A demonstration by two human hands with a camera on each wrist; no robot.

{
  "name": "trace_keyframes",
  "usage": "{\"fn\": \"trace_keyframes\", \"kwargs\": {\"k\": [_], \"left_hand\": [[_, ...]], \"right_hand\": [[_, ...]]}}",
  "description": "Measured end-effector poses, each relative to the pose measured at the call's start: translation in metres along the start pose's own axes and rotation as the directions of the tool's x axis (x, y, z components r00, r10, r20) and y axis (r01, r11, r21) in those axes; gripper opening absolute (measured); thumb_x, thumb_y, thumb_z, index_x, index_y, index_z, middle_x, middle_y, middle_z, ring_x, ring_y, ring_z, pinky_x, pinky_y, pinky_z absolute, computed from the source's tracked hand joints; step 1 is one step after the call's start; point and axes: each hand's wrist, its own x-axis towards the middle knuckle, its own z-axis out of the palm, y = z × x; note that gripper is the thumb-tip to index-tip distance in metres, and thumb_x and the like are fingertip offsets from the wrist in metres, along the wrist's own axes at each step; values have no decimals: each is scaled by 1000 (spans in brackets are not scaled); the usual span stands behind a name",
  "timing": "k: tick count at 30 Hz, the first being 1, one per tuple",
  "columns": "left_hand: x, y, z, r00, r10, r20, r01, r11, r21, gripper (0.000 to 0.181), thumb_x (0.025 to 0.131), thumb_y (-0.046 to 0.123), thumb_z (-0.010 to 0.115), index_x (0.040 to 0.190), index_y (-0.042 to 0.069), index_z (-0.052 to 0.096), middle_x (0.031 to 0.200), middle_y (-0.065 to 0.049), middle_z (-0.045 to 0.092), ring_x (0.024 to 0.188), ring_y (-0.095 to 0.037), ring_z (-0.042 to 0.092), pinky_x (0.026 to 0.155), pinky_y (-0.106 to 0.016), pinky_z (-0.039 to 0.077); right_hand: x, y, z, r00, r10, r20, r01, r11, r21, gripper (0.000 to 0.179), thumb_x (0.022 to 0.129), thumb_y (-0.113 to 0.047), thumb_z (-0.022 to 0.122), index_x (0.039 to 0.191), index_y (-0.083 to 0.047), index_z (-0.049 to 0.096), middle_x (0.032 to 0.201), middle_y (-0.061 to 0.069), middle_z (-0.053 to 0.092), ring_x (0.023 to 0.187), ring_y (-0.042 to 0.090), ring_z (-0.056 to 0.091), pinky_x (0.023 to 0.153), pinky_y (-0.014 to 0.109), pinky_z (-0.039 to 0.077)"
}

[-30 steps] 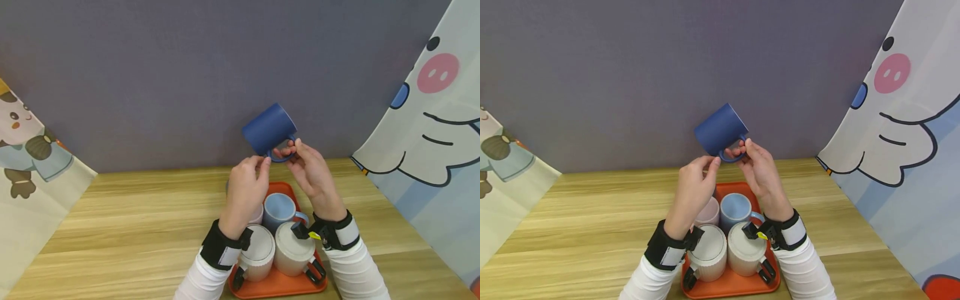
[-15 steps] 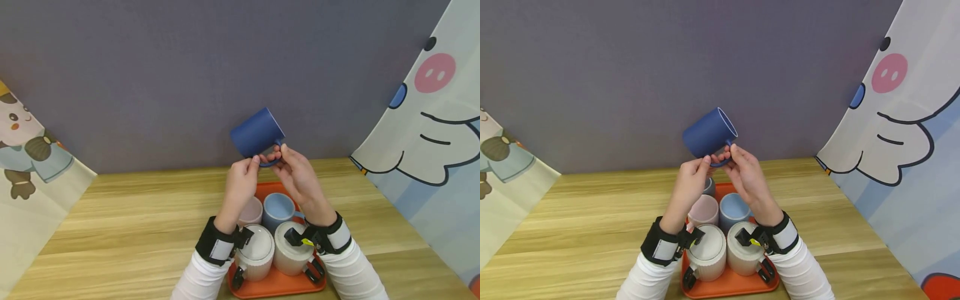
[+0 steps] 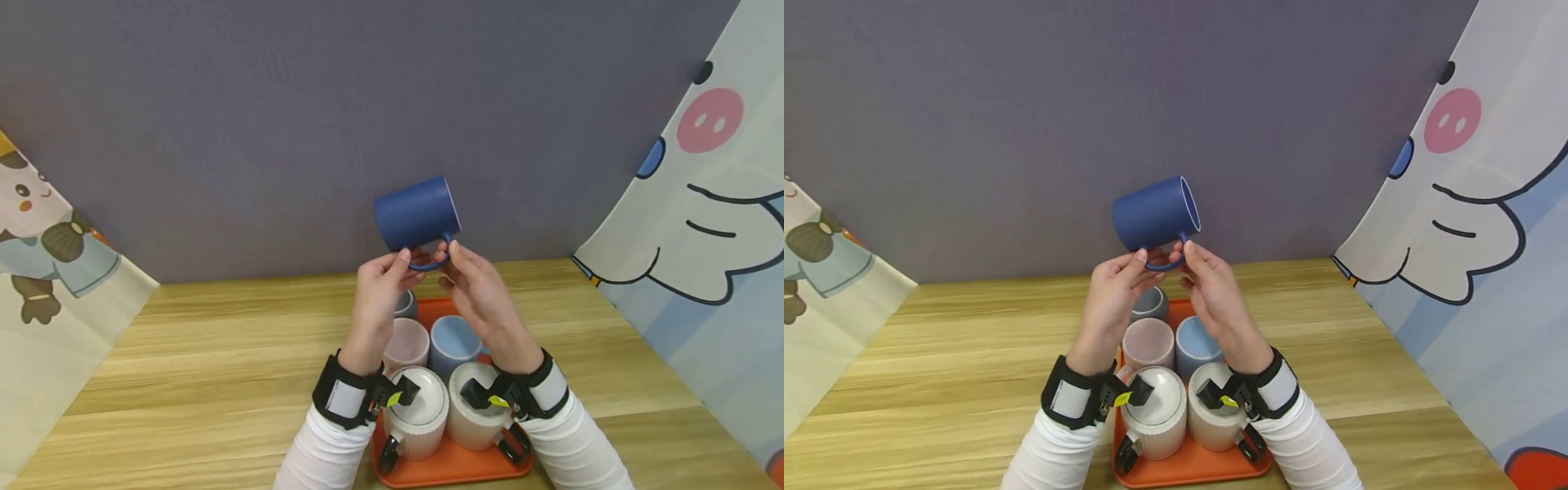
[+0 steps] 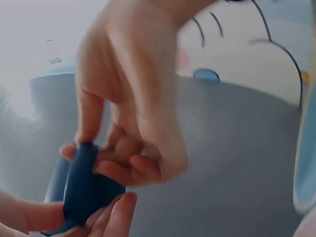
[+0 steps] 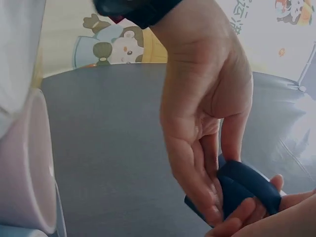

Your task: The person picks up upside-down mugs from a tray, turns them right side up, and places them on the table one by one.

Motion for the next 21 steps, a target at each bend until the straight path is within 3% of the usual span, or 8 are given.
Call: {"fn": "trace_keyframes", "kwargs": {"k": [4,10,16,21], "left_hand": [[1,-1,-3,998,-64,-3,63,985,-160,31,99,7,47,115,-16,58,99,-16,70,80,-11,67,82,-28,54],[1,-1,-2,994,-101,38,108,950,-292,29,101,8,40,113,-14,56,87,-4,68,83,-13,67,83,-27,51],[1,2,-1,993,-104,60,120,907,-404,23,102,8,39,96,-2,58,84,-4,65,81,-14,65,85,-29,48],[1,3,1,996,-68,52,85,887,-453,23,101,8,40,88,3,58,80,-3,65,77,-13,64,84,-28,48]], "right_hand": [[3,6,2,1000,9,-25,-9,1000,-29,30,102,-28,39,85,-22,64,84,-12,57,82,8,43,71,23,25],[3,8,4,999,6,-34,-6,1000,-1,29,102,-28,38,88,-19,62,85,-10,56,80,8,42,69,22,24],[3,6,4,997,60,41,-63,994,93,29,102,-28,35,94,-17,60,91,-8,54,80,8,39,67,20,25],[5,5,0,987,104,120,-125,975,184,28,102,-30,35,100,-15,59,94,-8,56,79,8,37,66,20,25]]}}
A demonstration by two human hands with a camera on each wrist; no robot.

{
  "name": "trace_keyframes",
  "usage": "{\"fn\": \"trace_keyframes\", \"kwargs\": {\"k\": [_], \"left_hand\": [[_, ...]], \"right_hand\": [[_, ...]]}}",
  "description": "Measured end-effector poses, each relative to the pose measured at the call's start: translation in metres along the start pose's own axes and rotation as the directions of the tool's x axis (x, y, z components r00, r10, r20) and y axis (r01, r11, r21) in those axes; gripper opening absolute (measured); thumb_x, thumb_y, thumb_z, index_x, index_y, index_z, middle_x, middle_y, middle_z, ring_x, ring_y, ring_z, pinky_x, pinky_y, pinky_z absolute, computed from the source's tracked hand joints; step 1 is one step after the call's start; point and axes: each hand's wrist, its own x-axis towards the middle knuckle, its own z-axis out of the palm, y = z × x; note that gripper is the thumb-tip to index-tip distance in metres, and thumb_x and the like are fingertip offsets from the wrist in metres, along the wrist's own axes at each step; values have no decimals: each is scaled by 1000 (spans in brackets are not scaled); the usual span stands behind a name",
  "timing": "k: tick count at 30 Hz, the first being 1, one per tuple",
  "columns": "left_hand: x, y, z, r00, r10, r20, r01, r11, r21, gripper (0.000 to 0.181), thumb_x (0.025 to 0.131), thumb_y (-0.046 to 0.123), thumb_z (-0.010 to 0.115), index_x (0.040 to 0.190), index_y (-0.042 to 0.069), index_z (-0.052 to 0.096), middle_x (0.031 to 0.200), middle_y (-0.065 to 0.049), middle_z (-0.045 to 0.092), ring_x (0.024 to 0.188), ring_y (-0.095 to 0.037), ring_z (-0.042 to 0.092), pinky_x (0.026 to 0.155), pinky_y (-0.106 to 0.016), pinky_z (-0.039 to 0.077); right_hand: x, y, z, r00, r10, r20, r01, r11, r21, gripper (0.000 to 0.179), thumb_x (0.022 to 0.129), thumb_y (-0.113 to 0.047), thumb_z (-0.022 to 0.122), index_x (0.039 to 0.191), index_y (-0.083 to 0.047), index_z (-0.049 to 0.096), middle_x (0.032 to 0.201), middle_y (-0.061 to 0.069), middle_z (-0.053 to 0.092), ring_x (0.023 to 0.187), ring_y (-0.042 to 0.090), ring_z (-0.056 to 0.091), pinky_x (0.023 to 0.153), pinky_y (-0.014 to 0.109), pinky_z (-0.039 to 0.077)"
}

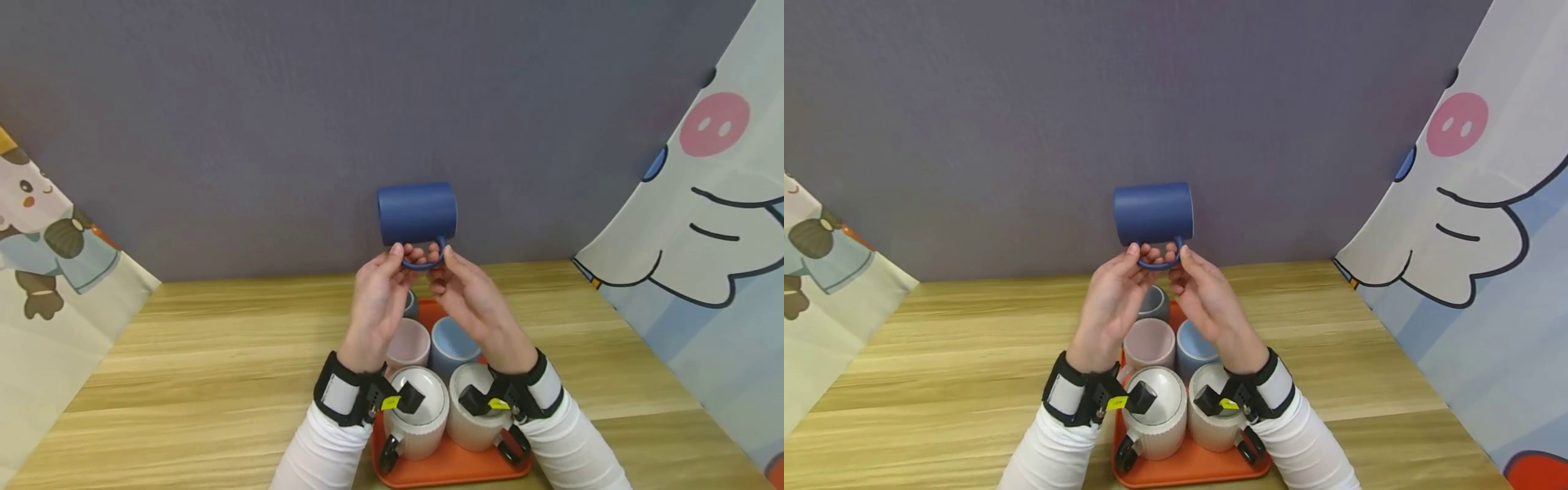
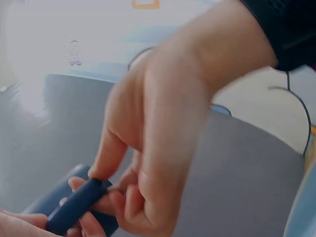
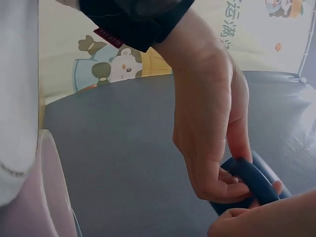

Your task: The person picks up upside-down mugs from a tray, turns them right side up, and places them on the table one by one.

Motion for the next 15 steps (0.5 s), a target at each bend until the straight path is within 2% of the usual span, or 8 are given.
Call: {"fn": "trace_keyframes", "kwargs": {"k": [7,15], "left_hand": [[0,-2,2,995,96,9,-96,995,8,22,99,5,45,83,4,61,76,-3,63,73,-13,66,79,-25,51],[2,-5,2,985,170,1,-170,985,14,24,96,1,48,76,5,61,73,-2,57,68,-11,63,76,-23,50]], "right_hand": [[3,-1,-4,996,39,81,-48,993,110,29,103,-27,34,106,-10,58,96,-5,59,79,9,40,66,19,27],[8,-1,-5,986,121,117,-145,964,221,31,103,-27,31,106,-9,57,96,0,58,75,10,38,65,19,28]]}}
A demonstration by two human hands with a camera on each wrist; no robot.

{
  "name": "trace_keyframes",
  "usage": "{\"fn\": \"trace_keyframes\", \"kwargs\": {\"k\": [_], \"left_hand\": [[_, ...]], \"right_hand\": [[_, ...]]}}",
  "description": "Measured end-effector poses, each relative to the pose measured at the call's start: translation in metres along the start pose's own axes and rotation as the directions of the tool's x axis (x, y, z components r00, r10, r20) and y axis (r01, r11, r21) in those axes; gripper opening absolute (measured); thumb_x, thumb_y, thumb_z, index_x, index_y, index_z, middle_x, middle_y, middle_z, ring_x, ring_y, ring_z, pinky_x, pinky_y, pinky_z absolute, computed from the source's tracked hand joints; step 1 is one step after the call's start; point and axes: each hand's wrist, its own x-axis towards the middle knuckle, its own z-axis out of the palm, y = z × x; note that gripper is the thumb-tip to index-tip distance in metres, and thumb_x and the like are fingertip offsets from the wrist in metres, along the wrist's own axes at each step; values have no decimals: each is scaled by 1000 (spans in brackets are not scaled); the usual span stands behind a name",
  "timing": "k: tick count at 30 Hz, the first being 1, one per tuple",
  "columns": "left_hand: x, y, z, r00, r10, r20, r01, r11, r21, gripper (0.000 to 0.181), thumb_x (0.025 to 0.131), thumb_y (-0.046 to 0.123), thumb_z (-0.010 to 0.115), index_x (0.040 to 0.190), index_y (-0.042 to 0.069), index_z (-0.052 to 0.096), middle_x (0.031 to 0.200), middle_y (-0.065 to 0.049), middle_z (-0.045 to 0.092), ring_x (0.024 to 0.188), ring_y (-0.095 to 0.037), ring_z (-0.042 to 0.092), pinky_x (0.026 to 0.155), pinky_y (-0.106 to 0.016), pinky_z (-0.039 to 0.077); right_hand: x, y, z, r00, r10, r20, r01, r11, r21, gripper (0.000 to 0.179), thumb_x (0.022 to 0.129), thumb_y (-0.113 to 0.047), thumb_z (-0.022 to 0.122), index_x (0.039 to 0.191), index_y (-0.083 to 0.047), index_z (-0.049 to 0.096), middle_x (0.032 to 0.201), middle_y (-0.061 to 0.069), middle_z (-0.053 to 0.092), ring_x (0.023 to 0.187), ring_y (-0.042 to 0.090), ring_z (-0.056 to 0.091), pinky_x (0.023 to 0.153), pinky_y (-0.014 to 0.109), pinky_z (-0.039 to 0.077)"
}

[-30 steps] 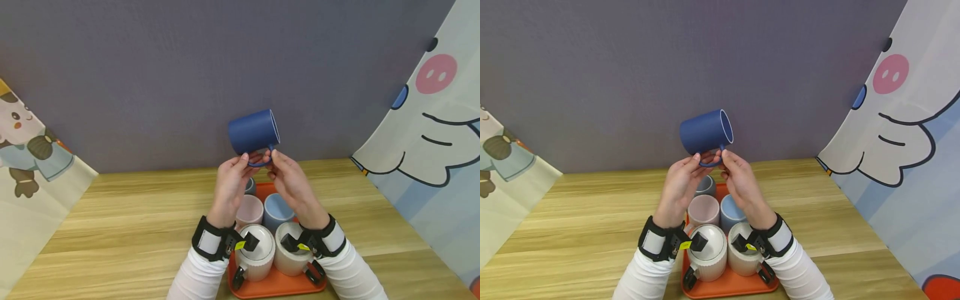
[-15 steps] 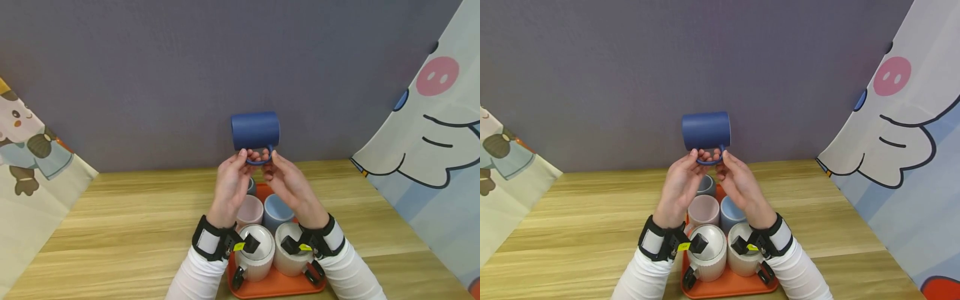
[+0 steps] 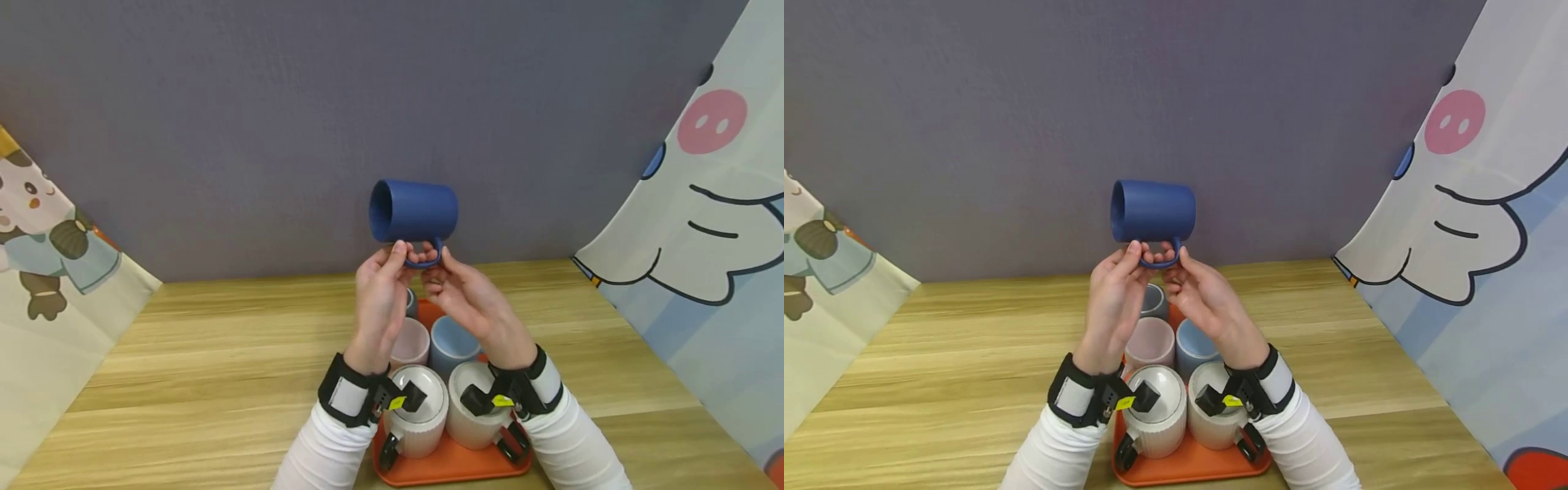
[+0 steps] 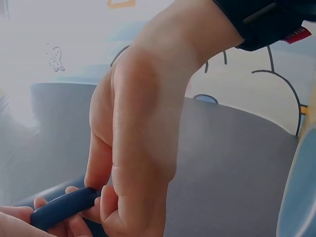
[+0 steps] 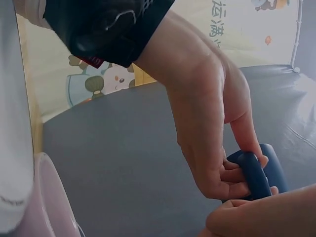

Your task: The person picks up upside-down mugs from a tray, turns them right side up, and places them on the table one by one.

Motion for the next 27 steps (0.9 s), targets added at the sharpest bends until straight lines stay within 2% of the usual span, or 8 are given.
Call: {"fn": "trace_keyframes", "kwargs": {"k": [7,11,15,18,21,23,25,27], "left_hand": [[-1,-1,2,999,52,10,-53,998,44,20,95,1,51,78,3,60,73,-3,58,69,-13,59,75,-22,50],[-2,0,3,998,61,12,-61,998,26,20,95,0,51,77,3,61,72,-4,60,69,-13,60,74,-22,51],[0,0,1,999,47,-7,-47,999,-4,23,95,-1,51,75,3,63,70,-4,62,68,-13,61,74,-22,51],[3,2,-2,999,35,-19,-35,999,0,26,94,-3,50,73,4,63,69,-4,62,66,-13,59,72,-23,50],[6,4,-5,999,28,-23,-28,1000,7,28,94,-4,50,71,5,63,68,-4,61,65,-13,58,71,-23,50],[8,5,-8,999,31,-23,-31,999,14,29,94,-4,50,70,5,63,68,-4,61,65,-13,58,71,-23,49],[10,7,-11,999,39,-27,-39,999,20,30,93,-5,49,68,5,63,68,-4,61,65,-13,58,71,-23,49],[11,8,-14,998,47,-34,-46,999,26,31,93,-6,50,68,4,63,68,-4,61,65,-13,58,70,-22,49]], "right_hand": [[2,2,-3,999,47,25,-48,998,42,31,103,-25,30,104,-8,56,97,2,56,81,12,41,70,20,33],[1,3,-4,999,47,8,-48,998,41,30,103,-24,32,105,-9,57,98,2,55,82,13,43,73,21,36],[-1,2,-4,999,31,-30,-32,999,-33,29,103,-26,32,107,-9,56,103,3,56,91,13,49,80,21,42],[-3,0,-4,999,24,-45,-31,987,-155,34,104,-31,30,114,-7,51,109,4,58,99,13,53,87,23,46],[-3,-2,-5,999,35,-29,-42,954,-296,46,104,-34,26,134,-1,40,127,11,54,115,18,53,95,25,46],[-2,-4,-6,999,31,-15,-34,917,-397,54,105,-35,23,144,3,26,141,19,43,129,25,46,100,27,44],[-3,-5,-7,1000,9,-4,-10,878,-478,59,105,-34,22,148,6,17,149,25,31,136,32,37,104,31,42],[-4,-7,-9,1000,-29,-3,23,829,-559,59,105,-34,23,148,7,16,150,29,25,137,34,36,106,35,40]]}}
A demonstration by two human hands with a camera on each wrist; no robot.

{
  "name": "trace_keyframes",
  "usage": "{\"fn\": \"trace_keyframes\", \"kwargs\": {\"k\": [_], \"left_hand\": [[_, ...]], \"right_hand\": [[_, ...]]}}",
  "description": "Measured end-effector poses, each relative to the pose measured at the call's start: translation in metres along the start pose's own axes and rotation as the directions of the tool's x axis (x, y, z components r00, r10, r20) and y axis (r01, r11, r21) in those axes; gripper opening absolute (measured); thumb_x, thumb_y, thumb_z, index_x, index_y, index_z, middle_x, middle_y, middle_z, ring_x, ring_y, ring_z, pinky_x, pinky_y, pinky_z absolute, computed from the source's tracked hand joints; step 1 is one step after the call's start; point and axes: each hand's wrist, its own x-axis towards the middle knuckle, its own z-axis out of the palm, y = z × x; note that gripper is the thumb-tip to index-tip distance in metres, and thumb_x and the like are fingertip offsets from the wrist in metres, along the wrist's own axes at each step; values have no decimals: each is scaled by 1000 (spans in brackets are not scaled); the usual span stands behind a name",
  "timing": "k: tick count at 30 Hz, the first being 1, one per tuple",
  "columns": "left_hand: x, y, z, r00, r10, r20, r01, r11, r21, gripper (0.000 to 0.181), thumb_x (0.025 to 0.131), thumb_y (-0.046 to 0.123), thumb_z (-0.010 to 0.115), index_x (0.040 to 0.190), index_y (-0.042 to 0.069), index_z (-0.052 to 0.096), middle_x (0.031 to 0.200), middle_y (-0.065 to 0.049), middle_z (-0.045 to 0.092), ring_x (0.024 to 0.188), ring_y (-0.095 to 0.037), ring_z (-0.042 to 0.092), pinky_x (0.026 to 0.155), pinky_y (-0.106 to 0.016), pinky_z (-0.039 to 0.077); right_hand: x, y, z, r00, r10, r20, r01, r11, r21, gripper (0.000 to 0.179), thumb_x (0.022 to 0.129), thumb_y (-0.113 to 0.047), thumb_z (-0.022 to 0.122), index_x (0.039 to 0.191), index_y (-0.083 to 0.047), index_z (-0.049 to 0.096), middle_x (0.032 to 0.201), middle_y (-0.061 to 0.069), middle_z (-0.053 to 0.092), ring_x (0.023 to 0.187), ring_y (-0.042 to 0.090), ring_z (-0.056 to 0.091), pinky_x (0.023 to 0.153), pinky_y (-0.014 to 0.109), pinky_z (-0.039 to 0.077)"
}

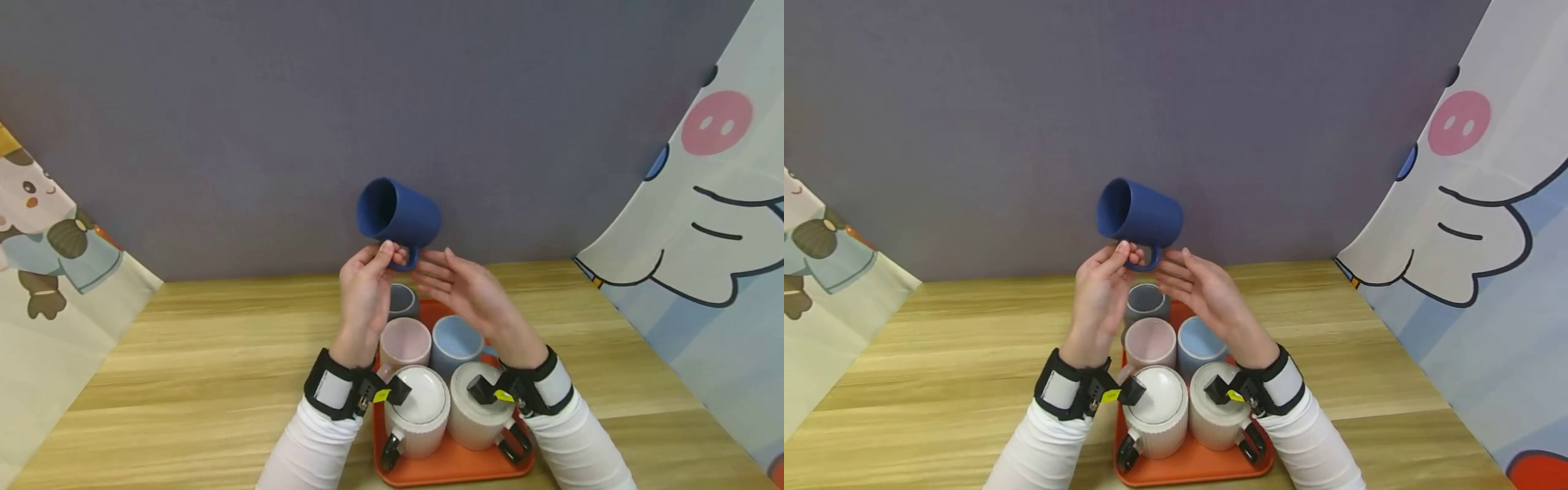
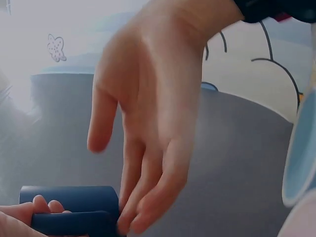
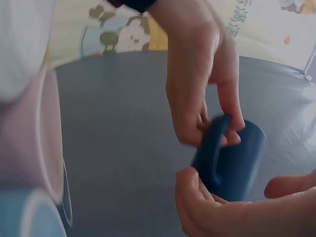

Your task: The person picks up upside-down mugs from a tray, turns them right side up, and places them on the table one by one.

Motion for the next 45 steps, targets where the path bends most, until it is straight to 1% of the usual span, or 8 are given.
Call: {"fn": "trace_keyframes", "kwargs": {"k": [6,11,22,27,31,38,42,45], "left_hand": [[5,5,-13,999,18,-34,-16,999,46,30,92,-7,52,66,5,64,67,-4,62,63,-13,59,69,-23,50],[10,9,-24,997,29,-71,-24,997,66,30,90,-8,53,64,5,62,66,-4,62,63,-13,60,68,-23,50],[18,17,-52,991,61,-115,-44,989,143,29,88,-10,55,63,3,62,64,-4,62,61,-14,59,66,-22,51],[22,20,-65,986,82,-145,-55,982,181,31,88,-10,56,60,4,61,63,-3,62,59,-13,60,63,-22,50],[24,22,-73,981,94,-172,-58,978,198,31,87,-10,58,60,4,59,62,-3,63,57,-12,60,62,-21,51],[27,26,-88,972,100,-211,-41,963,268,29,85,-9,61,59,5,59,60,-2,62,55,-12,60,63,-21,51],[29,28,-98,966,99,-239,-26,956,291,30,85,-9,62,59,5,58,59,-1,61,55,-11,60,63,-21,51],[31,28,-106,958,105,-269,-19,952,306,30,84,-10,62,59,6,57,58,0,61,53,-10,60,62,-20,51]], "right_hand": [[-8,-2,-8,986,-114,-124,75,956,-282,55,104,-33,31,144,5,32,144,26,39,118,12,56,101,33,44],[-14,-7,-13,959,-193,-209,86,898,-432,49,104,-29,35,140,3,41,140,24,45,120,18,54,93,21,48],[-27,-19,-34,942,-223,-250,52,835,-548,50,103,-35,36,140,-2,42,140,20,47,118,11,53,96,26,48],[-31,-20,-41,930,-237,-280,18,792,-610,52,103,-35,35,142,-2,39,142,21,45,125,21,49,102,39,43],[-35,-17,-50,912,-256,-319,-37,726,-687,52,103,-35,35,143,-2,37,143,19,44,132,29,42,103,47,40],[-36,-1,-71,875,-303,-378,-144,582,-800,52,103,-35,35,139,3,41,137,25,48,125,39,48,101,51,41],[-35,7,-81,869,-294,-397,-208,511,-834,54,103,-37,35,139,2,42,137,27,48,125,42,46,103,54,37],[-35,11,-86,872,-290,-394,-223,480,-848,53,103,-35,35,139,3,41,137,29,46,124,44,46,103,55,36]]}}
